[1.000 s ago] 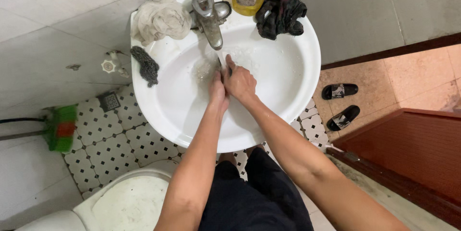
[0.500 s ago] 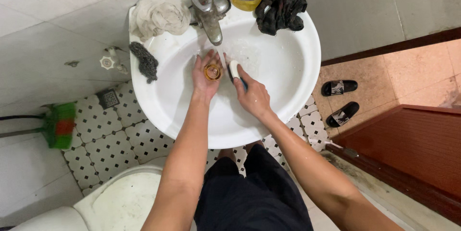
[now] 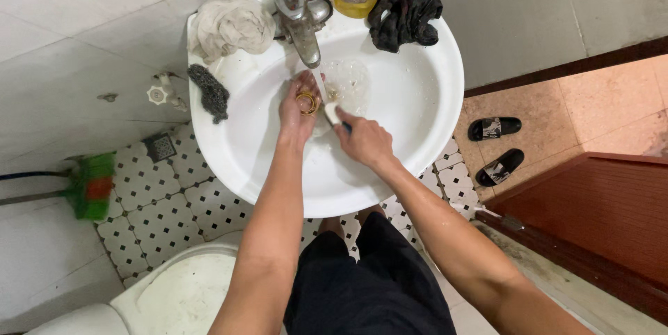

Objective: The person disassembles a red beverage machine, cleans a small ring with a brush under running water, and reassembles the machine. They also move a tray of fruit peels and handle two cups of juice.

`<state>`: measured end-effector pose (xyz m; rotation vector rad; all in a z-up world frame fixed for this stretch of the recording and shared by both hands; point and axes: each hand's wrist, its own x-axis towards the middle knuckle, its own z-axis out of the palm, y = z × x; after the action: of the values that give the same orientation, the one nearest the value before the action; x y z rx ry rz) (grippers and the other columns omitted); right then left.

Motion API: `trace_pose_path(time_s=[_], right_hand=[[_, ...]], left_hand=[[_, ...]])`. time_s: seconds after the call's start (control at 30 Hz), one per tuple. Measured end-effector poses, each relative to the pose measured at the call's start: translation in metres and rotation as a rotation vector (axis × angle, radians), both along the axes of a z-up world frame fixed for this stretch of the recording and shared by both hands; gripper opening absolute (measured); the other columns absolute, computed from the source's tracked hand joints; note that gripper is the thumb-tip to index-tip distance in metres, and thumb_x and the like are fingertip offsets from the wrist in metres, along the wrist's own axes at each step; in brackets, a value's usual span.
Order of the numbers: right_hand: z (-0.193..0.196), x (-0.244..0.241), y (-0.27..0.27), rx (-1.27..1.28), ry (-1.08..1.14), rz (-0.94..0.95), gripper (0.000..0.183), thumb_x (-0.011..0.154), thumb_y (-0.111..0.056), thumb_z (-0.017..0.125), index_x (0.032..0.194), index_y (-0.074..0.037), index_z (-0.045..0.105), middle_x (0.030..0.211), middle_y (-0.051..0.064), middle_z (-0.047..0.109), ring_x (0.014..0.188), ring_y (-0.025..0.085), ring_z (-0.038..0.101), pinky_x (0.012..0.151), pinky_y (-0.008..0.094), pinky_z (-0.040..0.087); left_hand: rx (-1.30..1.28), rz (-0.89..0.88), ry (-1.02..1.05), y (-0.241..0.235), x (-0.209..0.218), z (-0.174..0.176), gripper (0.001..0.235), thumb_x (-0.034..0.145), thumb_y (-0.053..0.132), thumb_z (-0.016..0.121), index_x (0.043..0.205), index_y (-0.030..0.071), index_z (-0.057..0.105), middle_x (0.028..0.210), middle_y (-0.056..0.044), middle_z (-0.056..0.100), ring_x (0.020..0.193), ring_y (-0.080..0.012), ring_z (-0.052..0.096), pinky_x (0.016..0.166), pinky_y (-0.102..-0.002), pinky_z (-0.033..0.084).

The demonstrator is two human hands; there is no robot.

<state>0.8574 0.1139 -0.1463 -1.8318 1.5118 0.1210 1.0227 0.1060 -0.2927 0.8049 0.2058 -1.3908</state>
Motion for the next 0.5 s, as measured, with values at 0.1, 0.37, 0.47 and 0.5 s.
trace_pose_path(time_s=[0.1,0.37,0.47,0.5], right_hand=[[-0.024,-0.006,-0.014,0.054,-0.212,-0.266,0.066,0.093,-0.044,0.067,0.150,-0.017,0.049,0.100,0.019,0.076,0.081,0.030,0.073,0.079,0.042,0.056],[-0.112,0.032,-0.034,0.300,-0.750,-0.665,0.065,0.080,-0.020,0.081,0.135,0.007,0.058,0.079,0.007,0.069,0.058,0.013,0.060,0.049,0.031,0.048],[-0.109,0.034,-0.031,0.294,-0.725,-0.582,0.060,0.089,-0.029,0.079,0.131,0.010,0.062,0.088,0.009,0.071,0.070,0.016,0.063,0.061,0.034,0.050],[-0.102,0.035,-0.029,0.265,-0.693,-0.528,0.057,0.096,-0.034,0.075,0.129,0.011,0.065,0.094,0.009,0.073,0.079,0.016,0.066,0.069,0.033,0.054]], left_hand=[[-0.080,-0.052,0.071,0.006,-0.007,0.007,0.052,0.110,0.038,0.029,0.143,0.003,0.048,0.138,-0.016,0.063,0.126,-0.0273,0.062,0.109,-0.038,0.047],[-0.062,-0.144,0.024,0.010,-0.031,-0.054,0.039,0.118,0.031,0.036,0.143,0.009,0.057,0.129,-0.011,0.063,0.111,-0.0245,0.063,0.099,-0.044,0.049],[-0.015,-0.170,0.051,0.013,-0.027,-0.059,0.050,0.117,0.043,0.032,0.140,0.007,0.059,0.126,-0.012,0.065,0.108,-0.0265,0.064,0.091,-0.045,0.047],[0.059,-0.199,0.057,0.013,-0.026,-0.055,0.059,0.112,0.049,0.028,0.138,0.007,0.059,0.127,-0.013,0.066,0.108,-0.0269,0.065,0.090,-0.045,0.046]])
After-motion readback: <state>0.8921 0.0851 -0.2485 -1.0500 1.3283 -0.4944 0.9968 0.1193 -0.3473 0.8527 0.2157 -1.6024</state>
